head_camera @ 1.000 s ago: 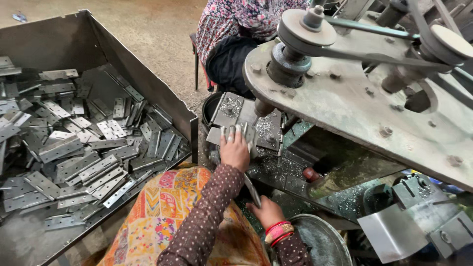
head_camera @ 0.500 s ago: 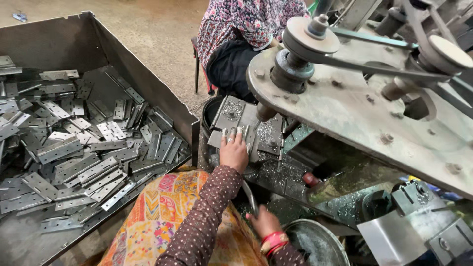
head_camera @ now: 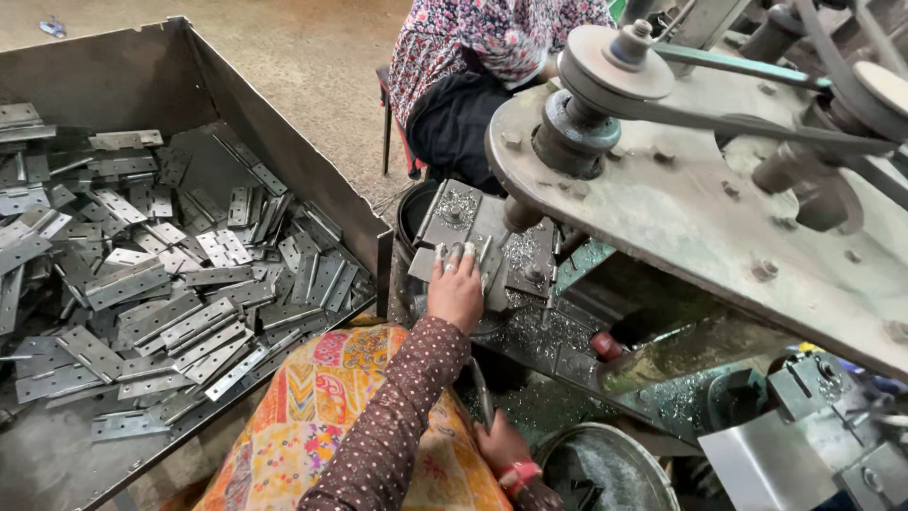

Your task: The person takes metal plates from a bin and places them into a machine press to be stamped or drilled, using a hand lever to operate the mechanism.

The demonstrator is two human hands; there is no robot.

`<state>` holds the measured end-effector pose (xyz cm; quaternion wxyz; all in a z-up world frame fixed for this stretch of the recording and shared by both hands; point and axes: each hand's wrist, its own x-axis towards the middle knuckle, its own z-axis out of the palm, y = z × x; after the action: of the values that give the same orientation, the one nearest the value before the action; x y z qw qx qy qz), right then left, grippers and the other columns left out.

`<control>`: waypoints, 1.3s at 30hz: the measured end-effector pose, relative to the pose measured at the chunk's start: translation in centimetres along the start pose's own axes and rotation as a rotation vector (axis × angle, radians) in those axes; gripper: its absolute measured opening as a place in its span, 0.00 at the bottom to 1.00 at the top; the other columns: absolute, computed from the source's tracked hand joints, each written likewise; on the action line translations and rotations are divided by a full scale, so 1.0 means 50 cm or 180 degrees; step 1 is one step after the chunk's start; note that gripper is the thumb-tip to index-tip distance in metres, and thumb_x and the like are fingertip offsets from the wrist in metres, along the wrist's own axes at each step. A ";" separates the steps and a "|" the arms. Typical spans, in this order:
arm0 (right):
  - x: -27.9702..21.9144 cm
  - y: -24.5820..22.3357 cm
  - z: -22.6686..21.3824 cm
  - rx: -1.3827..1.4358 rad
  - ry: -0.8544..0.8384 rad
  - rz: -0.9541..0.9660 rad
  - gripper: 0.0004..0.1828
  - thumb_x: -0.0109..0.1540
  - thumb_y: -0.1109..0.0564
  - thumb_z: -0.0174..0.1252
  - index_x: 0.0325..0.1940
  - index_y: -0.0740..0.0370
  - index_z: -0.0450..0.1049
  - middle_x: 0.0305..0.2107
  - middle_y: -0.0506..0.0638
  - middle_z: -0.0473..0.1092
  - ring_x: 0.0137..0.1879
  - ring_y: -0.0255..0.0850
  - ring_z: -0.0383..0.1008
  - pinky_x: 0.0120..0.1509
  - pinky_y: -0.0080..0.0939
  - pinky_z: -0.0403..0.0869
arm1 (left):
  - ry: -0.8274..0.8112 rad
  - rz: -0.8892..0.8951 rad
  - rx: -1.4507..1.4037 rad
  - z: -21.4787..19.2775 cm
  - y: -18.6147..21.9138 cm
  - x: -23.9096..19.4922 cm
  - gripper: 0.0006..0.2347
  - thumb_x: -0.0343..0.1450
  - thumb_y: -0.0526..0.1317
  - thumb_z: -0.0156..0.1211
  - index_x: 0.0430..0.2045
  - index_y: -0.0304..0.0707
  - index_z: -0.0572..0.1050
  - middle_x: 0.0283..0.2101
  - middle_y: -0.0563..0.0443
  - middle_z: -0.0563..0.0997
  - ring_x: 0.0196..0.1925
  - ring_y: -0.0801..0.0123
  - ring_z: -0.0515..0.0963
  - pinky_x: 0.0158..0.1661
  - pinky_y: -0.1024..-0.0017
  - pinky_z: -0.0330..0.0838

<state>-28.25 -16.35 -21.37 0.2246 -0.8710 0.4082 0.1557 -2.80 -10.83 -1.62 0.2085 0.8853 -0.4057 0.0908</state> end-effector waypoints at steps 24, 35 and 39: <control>-0.023 0.008 -0.014 0.0602 0.0299 -0.0398 0.31 0.60 0.31 0.57 0.42 0.63 0.70 0.29 0.65 0.76 0.36 0.63 0.79 0.41 0.59 0.75 | -0.0769 -0.0068 0.0108 0.012 0.009 0.099 0.13 0.74 0.38 0.49 0.48 0.34 0.78 0.66 0.43 0.70 0.70 0.55 0.67 0.71 0.50 0.52; -0.027 0.003 -0.099 0.0392 0.0146 -0.0397 0.28 0.60 0.33 0.61 0.43 0.61 0.73 0.31 0.61 0.78 0.40 0.60 0.81 0.44 0.56 0.76 | -0.0536 0.0025 0.0078 0.018 -0.005 0.086 0.15 0.73 0.38 0.49 0.51 0.36 0.76 0.65 0.46 0.70 0.69 0.58 0.66 0.70 0.46 0.49; -0.018 0.003 -0.057 0.0171 0.0270 -0.0413 0.29 0.62 0.31 0.56 0.47 0.60 0.70 0.31 0.62 0.78 0.38 0.61 0.81 0.42 0.59 0.76 | -0.0739 -0.0158 -0.0131 0.018 0.007 0.110 0.12 0.75 0.39 0.51 0.47 0.38 0.79 0.64 0.48 0.74 0.70 0.62 0.68 0.74 0.49 0.48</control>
<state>-28.67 -17.35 -18.59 0.2400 -0.8951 0.3640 0.0928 0.51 -15.18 -0.51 0.1804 0.8952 -0.4067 -0.0258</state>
